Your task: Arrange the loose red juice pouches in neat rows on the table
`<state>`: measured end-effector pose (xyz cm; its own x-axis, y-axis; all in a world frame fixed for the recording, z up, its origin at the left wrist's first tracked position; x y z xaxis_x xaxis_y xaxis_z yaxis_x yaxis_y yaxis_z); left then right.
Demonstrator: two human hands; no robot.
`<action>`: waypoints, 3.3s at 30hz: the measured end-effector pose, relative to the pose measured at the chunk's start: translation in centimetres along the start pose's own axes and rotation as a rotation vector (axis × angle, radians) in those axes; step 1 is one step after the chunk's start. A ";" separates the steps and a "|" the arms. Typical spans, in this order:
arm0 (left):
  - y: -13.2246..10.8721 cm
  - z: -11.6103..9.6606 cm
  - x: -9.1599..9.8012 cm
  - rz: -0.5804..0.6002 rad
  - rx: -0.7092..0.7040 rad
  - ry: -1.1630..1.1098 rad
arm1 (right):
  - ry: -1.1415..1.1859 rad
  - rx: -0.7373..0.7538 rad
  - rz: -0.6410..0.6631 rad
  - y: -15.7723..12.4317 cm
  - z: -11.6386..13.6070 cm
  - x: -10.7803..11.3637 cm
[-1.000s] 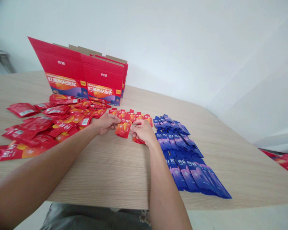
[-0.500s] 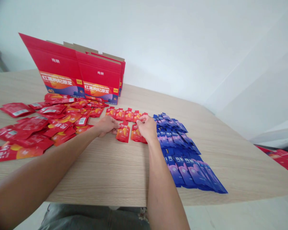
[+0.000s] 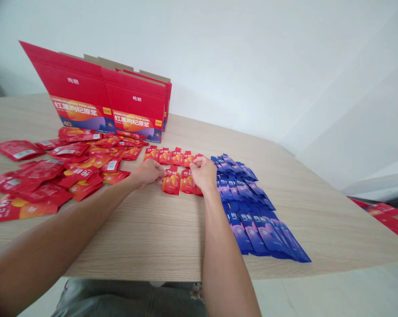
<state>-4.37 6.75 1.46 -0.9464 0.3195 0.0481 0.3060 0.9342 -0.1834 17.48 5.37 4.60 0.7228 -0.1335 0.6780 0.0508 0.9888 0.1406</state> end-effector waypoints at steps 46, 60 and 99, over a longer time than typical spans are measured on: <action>-1.2 -1.9 -0.1 0.169 -0.217 0.693 | -0.277 0.001 -0.100 -0.7 1.0 3.2; -1.4 -2.0 -0.8 0.203 -0.170 0.988 | -0.343 0.104 0.143 -0.7 0.4 0.1; -4.5 -4.3 12.9 -0.024 0.130 1.364 | -0.244 0.518 0.594 -4.1 15.2 -14.4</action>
<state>-17.54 7.40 7.12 -0.0767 0.2754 0.9583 0.2075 0.9445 -0.2548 -3.66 2.19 5.21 0.3563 0.3317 0.8735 -0.6602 0.7509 -0.0158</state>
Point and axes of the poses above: each hand's wrist, its own y-axis towards the middle knuckle, its own x-axis out of the back of the hand, z = x × y, the point moved 2 cm from there along y, towards the middle knuckle, and after that the axes turned 12 degrees about z, right-handed, at the moved point
